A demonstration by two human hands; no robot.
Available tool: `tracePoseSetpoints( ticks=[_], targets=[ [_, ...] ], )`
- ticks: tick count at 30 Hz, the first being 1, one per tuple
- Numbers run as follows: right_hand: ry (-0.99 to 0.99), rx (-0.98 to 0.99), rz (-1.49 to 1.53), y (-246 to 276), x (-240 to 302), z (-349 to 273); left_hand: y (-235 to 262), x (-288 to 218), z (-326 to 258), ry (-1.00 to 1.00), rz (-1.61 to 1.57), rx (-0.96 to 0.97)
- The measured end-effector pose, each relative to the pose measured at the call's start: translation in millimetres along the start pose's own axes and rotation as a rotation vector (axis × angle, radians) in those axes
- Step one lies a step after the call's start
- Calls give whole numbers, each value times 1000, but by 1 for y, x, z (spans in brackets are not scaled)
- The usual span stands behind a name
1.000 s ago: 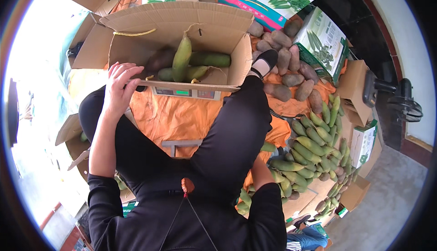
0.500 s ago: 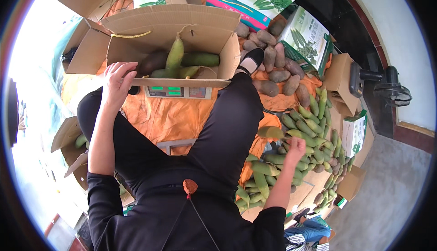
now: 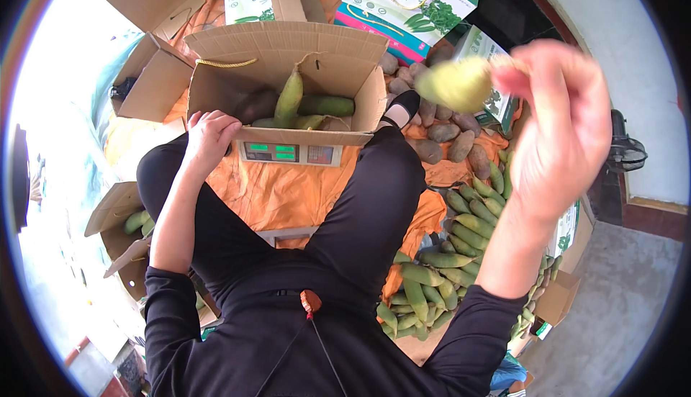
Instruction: Sort and pack mangoes into cardboard boxes while weighing them on a scale.
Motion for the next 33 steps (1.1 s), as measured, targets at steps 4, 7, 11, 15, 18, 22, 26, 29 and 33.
tracePoseSetpoints(
  ticks=[4, 7, 11, 15, 18, 22, 26, 29, 33],
  targets=[
    [-43, 108, 134, -63, -27, 28, 0, -1, -1, -3, -23, 13],
    [-175, 179, 169, -109, -79, 17, -2, 1, -1, -47, -63, -17],
    [-392, 327, -168, -122, -149, -24, -1, 0, 2, -78, -69, -17],
    [-595, 308, -149, -67, -144, -41, 3, 1, 0, -132, -51, -98],
    [-703, 85, -142, 6, -153, -72, 8, 1, -2, -108, -69, -42],
    [-790, -93, -448, 120, -202, -187, 1, -9, 4, -148, -37, -57],
    [-1030, 100, -897, 166, -232, -333, 1, -10, 3, -111, -34, -29],
    [-1202, 378, -1071, 165, -246, -434, -4, -11, 6, -107, -63, -43],
    [-1315, 428, -1130, 111, -231, -461, -2, -5, 1, -118, 35, -39]
  ],
)
Point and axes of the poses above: each hand's wrist, its own z-axis towards the middle knuckle, its own y-axis out of the back of the hand, x = y × z, the point moved 2 cm from there along z, towards the middle knuckle, and after that the axes turned 7 degrees about z, right-handed, at the moved point
